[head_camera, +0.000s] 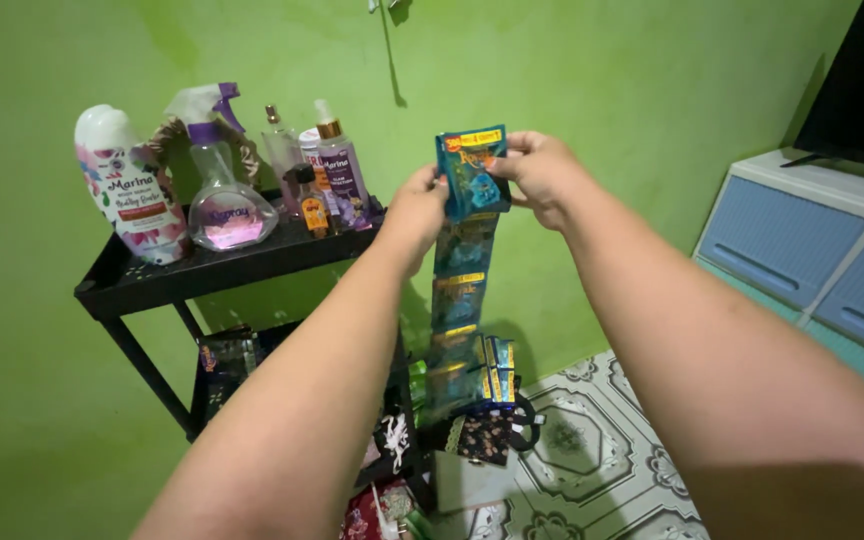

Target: Organizing detergent sachets by folding strips and placing them on a shelf

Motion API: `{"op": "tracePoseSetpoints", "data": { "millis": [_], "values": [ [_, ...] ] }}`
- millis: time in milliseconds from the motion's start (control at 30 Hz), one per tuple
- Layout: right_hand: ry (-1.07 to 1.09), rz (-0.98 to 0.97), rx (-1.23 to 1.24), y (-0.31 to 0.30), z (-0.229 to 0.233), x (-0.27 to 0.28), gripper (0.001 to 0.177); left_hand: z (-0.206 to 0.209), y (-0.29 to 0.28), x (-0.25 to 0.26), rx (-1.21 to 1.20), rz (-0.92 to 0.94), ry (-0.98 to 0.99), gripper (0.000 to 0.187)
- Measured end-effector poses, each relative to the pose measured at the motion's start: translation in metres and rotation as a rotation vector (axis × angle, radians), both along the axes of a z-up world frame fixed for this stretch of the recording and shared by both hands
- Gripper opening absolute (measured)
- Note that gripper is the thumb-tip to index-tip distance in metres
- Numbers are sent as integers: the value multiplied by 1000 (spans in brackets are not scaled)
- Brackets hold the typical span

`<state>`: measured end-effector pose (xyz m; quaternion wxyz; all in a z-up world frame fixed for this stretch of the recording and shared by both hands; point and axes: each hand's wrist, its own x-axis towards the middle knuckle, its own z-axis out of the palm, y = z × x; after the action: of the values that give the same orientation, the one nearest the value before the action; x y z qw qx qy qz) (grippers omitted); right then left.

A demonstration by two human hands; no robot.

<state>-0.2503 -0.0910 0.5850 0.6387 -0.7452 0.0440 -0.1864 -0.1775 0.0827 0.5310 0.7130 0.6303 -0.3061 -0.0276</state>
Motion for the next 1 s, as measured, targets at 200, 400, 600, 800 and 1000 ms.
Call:
{"op": "tracePoseSetpoints", "data": {
  "millis": [200,400,600,800,1000],
  "values": [
    [-88,-18,181,10,0,-6,46,39,13,-57,79,92,-51,52],
    [94,157,158,23,3,-19,38,15,6,-10,-135,71,-30,55],
    [96,128,55,13,32,-13,30,33,21,-51,55,-66,2,77],
    [15,91,130,18,58,-24,25,-47,-2,9,298,54,-124,40],
    [92,65,195,19,50,-30,26,-25,6,-7,312,286,-52,22]
  ]
}}
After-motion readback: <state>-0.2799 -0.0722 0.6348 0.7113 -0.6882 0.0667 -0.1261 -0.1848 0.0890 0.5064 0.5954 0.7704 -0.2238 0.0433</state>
